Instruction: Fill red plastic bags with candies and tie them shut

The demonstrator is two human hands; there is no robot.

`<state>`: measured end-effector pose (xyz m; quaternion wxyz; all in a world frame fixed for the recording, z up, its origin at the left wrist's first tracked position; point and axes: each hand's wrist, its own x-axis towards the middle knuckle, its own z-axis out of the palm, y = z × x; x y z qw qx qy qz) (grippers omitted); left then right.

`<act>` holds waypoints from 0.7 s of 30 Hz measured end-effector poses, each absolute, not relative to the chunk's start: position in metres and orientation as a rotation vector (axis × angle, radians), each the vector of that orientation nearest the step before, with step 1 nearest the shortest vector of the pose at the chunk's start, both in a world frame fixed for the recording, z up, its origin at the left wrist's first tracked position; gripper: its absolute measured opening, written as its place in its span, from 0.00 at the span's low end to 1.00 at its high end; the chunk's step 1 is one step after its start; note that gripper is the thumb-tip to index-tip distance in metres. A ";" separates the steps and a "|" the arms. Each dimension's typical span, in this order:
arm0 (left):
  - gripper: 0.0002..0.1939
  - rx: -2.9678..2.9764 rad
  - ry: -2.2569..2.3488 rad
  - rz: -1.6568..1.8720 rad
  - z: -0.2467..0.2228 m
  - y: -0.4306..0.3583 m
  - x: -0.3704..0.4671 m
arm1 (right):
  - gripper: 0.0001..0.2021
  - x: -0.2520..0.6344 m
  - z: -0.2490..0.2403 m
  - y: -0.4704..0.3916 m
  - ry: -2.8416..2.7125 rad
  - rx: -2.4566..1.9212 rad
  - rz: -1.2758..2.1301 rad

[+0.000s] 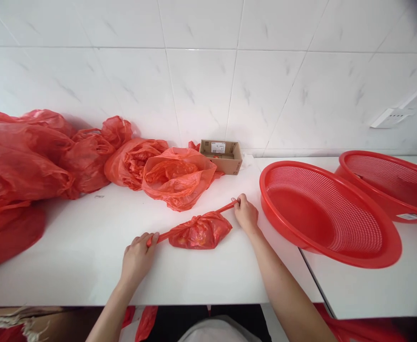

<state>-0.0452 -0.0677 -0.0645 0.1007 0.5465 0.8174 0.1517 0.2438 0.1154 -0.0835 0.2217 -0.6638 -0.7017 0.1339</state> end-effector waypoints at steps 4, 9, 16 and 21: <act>0.21 1.584 2.399 0.477 -0.064 -0.069 -0.046 | 0.09 0.245 -0.085 0.117 -1.925 -1.811 0.386; 0.20 1.536 2.395 0.519 -0.064 -0.070 -0.044 | 0.10 0.250 -0.089 0.120 -1.891 -1.772 0.436; 0.15 1.472 2.500 0.618 -0.045 -0.067 -0.038 | 0.12 0.260 -0.098 0.125 -1.781 -1.634 0.593; 0.14 1.780 2.377 0.729 -0.017 -0.043 0.006 | 0.15 0.264 -0.102 0.126 -1.676 -1.483 0.780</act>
